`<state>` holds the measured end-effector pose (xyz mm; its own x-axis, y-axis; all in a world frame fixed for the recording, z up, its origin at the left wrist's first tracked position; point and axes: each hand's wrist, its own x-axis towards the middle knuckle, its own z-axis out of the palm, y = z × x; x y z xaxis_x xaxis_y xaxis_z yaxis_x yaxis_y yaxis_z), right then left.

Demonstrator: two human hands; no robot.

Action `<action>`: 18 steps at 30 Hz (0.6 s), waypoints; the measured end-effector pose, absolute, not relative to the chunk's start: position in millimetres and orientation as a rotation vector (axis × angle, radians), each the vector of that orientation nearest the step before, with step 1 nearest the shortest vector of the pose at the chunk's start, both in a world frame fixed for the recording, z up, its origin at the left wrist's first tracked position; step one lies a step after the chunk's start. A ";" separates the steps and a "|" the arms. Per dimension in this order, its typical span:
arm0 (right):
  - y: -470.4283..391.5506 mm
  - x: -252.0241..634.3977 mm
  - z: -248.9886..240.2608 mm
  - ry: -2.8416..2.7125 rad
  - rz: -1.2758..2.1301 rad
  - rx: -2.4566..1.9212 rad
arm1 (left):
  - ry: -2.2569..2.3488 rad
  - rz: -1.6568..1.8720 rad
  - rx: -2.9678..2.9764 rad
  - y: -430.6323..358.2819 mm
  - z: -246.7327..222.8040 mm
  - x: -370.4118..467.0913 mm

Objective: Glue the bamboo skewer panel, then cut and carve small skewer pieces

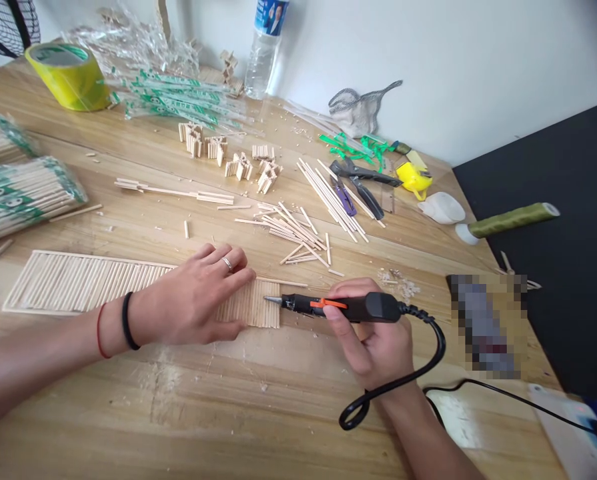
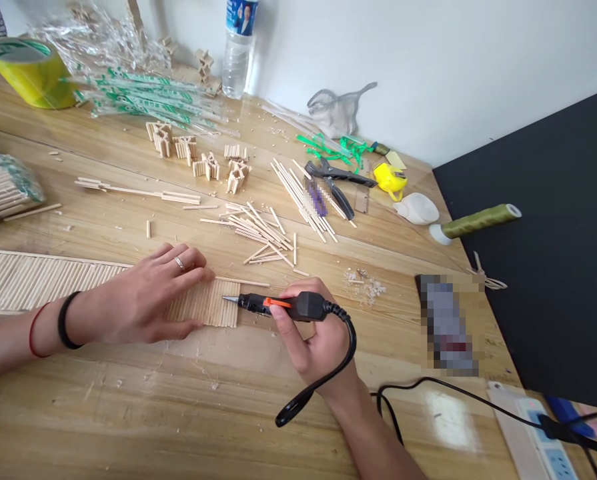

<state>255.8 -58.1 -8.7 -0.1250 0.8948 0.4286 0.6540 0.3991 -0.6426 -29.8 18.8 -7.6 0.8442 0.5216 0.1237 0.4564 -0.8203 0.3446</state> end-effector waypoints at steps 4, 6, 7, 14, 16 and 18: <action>-58.2 256.0 -7.7 -1.807 0.332 -1.384 | 0.741 0.312 2.711 18.8 -7.6 -29.9; -58.0 256.4 -7.5 -1.838 0.353 -1.346 | 0.740 0.312 2.711 18.9 -7.8 -29.6; -57.8 256.5 -7.5 -1.855 0.370 -1.327 | 0.742 0.310 2.713 18.9 -7.9 -29.5; -58.1 260.3 -9.5 -1.799 0.352 -1.396 | 0.743 0.304 2.713 19.1 -7.6 -29.4; -57.7 261.6 -10.2 -1.832 0.377 -1.366 | 0.747 0.308 2.703 19.0 -7.3 -29.1; -56.9 261.8 -11.0 -1.860 0.398 -1.354 | 0.754 0.315 2.696 19.0 -7.2 -28.9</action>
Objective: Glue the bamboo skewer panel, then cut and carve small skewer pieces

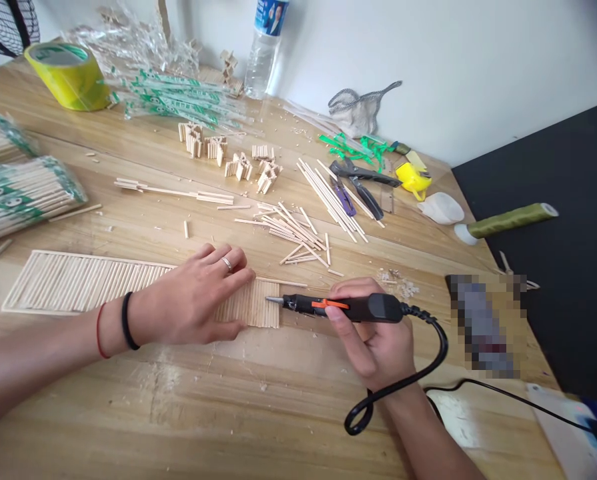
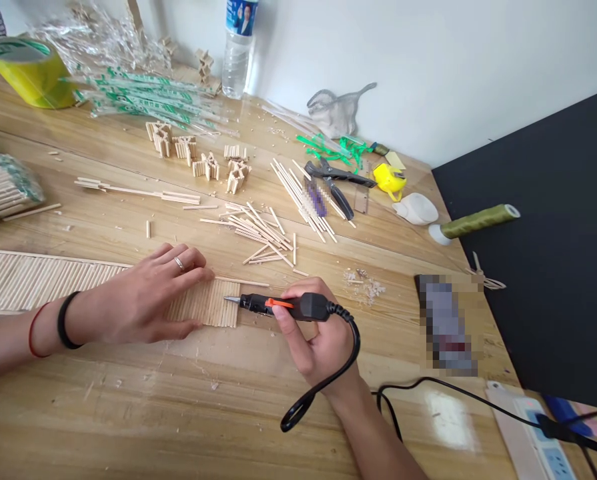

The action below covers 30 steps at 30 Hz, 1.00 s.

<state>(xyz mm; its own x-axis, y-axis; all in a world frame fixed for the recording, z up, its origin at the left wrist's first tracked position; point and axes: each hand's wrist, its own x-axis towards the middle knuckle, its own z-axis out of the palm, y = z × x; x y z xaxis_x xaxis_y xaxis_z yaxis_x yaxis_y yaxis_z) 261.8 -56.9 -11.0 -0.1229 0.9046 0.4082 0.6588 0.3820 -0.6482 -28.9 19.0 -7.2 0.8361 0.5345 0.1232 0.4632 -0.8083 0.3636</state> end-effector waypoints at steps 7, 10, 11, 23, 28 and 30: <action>-56.7 263.6 -13.1 -1.795 0.379 -1.410 | 0.748 0.311 2.722 19.1 -8.5 -29.2; -57.0 264.7 -14.2 -1.835 0.439 -1.373 | 0.744 0.309 2.728 19.2 -8.6 -29.3; -56.9 265.0 -14.8 -1.844 0.443 -1.378 | 0.742 0.309 2.729 19.2 -8.6 -29.2; -54.9 266.3 -18.3 -1.778 0.461 -1.421 | 0.741 0.300 2.733 18.9 -8.5 -29.5; -56.3 266.9 -17.6 -1.774 0.493 -1.428 | 0.742 0.306 2.740 19.3 -9.4 -28.9; -56.4 267.1 -17.7 -1.777 0.511 -1.439 | 0.740 0.311 2.743 19.5 -9.5 -28.8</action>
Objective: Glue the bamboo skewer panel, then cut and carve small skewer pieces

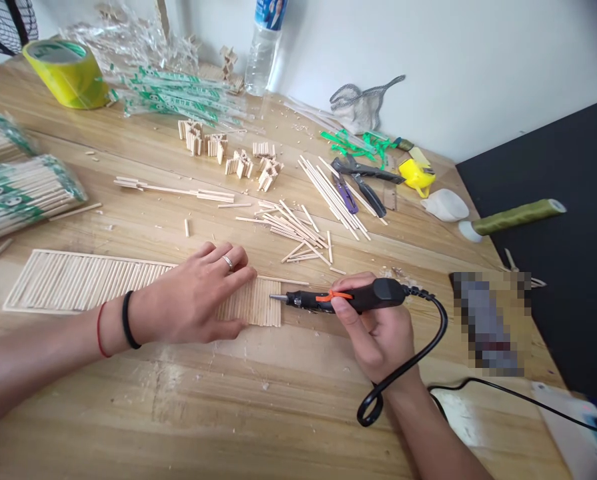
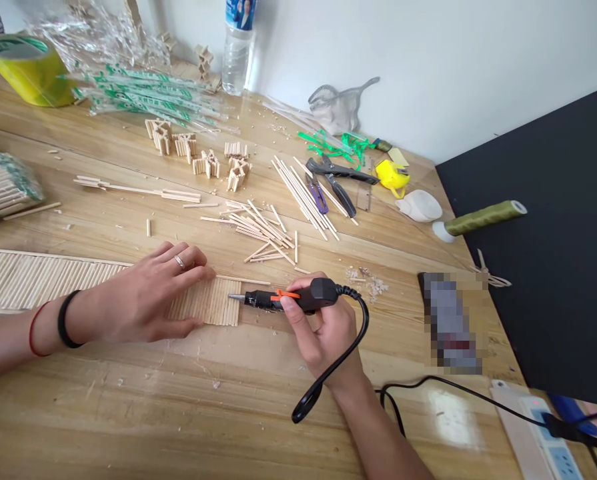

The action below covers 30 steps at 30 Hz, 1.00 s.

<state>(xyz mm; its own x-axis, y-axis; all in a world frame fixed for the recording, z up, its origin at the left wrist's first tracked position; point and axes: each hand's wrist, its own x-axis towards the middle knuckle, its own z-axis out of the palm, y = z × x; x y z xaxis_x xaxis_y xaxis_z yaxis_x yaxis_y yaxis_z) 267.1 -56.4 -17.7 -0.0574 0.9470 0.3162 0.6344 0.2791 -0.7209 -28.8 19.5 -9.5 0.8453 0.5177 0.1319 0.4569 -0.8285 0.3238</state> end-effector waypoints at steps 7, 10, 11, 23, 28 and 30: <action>-55.0 267.9 -22.2 -1.730 0.475 -1.444 | 0.732 0.312 2.750 19.1 -9.8 -30.4; -54.2 266.7 -23.2 -1.737 0.482 -1.438 | 0.732 0.319 2.753 18.9 -10.1 -30.6; -54.0 266.2 -23.0 -1.747 0.487 -1.436 | 0.734 0.318 2.753 18.9 -10.3 -30.6; -54.8 270.5 -16.5 -1.787 0.763 -1.371 | 0.736 0.328 2.739 19.0 -9.8 -29.7; -55.4 270.7 -14.9 -1.792 0.837 -1.345 | 0.738 0.323 2.734 19.0 -9.8 -29.5; -55.3 270.3 -14.4 -1.803 0.826 -1.339 | 0.739 0.325 2.739 19.0 -10.1 -29.6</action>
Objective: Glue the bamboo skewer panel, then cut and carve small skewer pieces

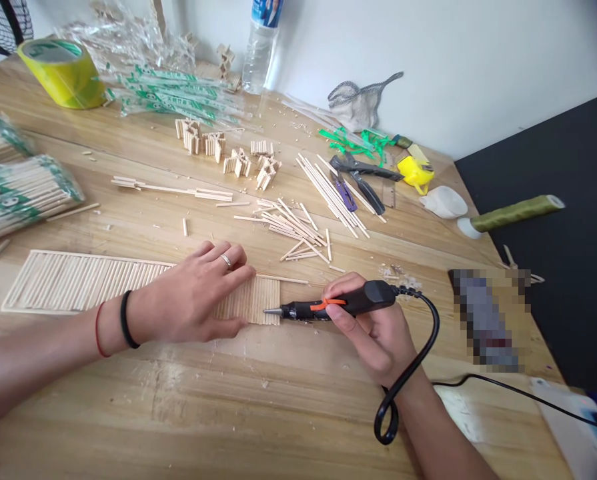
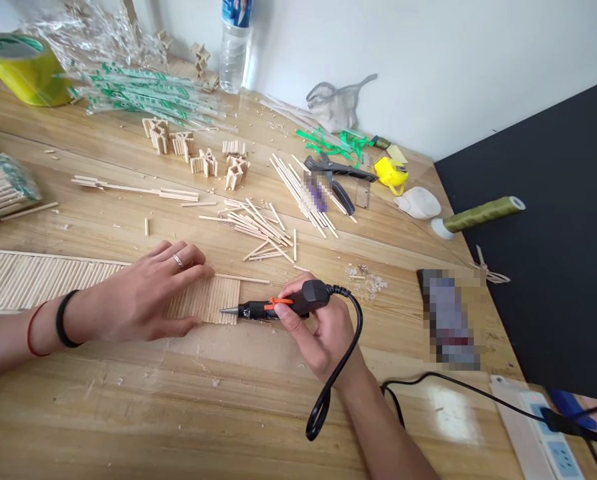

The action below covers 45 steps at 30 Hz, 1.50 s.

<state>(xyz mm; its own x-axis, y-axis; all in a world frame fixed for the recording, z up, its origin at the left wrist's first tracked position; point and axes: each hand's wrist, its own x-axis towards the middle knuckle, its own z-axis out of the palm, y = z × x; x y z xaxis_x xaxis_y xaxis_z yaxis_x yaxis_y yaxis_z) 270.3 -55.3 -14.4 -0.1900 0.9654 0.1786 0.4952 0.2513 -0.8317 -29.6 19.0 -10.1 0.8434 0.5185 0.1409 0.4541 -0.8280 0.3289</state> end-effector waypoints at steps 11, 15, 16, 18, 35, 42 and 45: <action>-55.7 266.3 -16.7 -1.808 0.552 -1.447 | 0.746 0.313 2.746 18.5 -9.4 -29.0; -53.3 266.0 -14.8 -1.821 0.559 -1.429 | 0.753 0.290 2.708 18.8 -7.3 -29.1; -52.2 265.4 -13.8 -1.822 0.559 -1.427 | 0.754 0.287 2.693 18.5 -6.0 -29.2; -49.8 263.7 -11.7 -1.820 0.555 -1.420 | 0.766 0.269 2.663 17.1 -2.5 -29.2; -49.0 262.8 -4.9 -1.850 0.755 -1.300 | 0.797 0.262 2.597 23.7 -0.5 -32.6; -49.1 265.5 -9.0 -1.861 0.788 -1.260 | 0.793 0.318 2.613 16.5 5.7 -33.0; -48.6 265.0 -5.9 -1.862 0.785 -1.269 | 0.783 0.329 2.628 15.8 6.0 -32.2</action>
<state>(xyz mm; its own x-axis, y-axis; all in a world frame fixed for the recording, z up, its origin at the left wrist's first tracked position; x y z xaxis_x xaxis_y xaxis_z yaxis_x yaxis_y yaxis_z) 265.0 -48.6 -5.9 -0.2390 0.9426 0.2331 0.4911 0.3244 -0.8084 -32.2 15.8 6.0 0.8174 0.5647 0.1135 0.4765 -0.7736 0.4177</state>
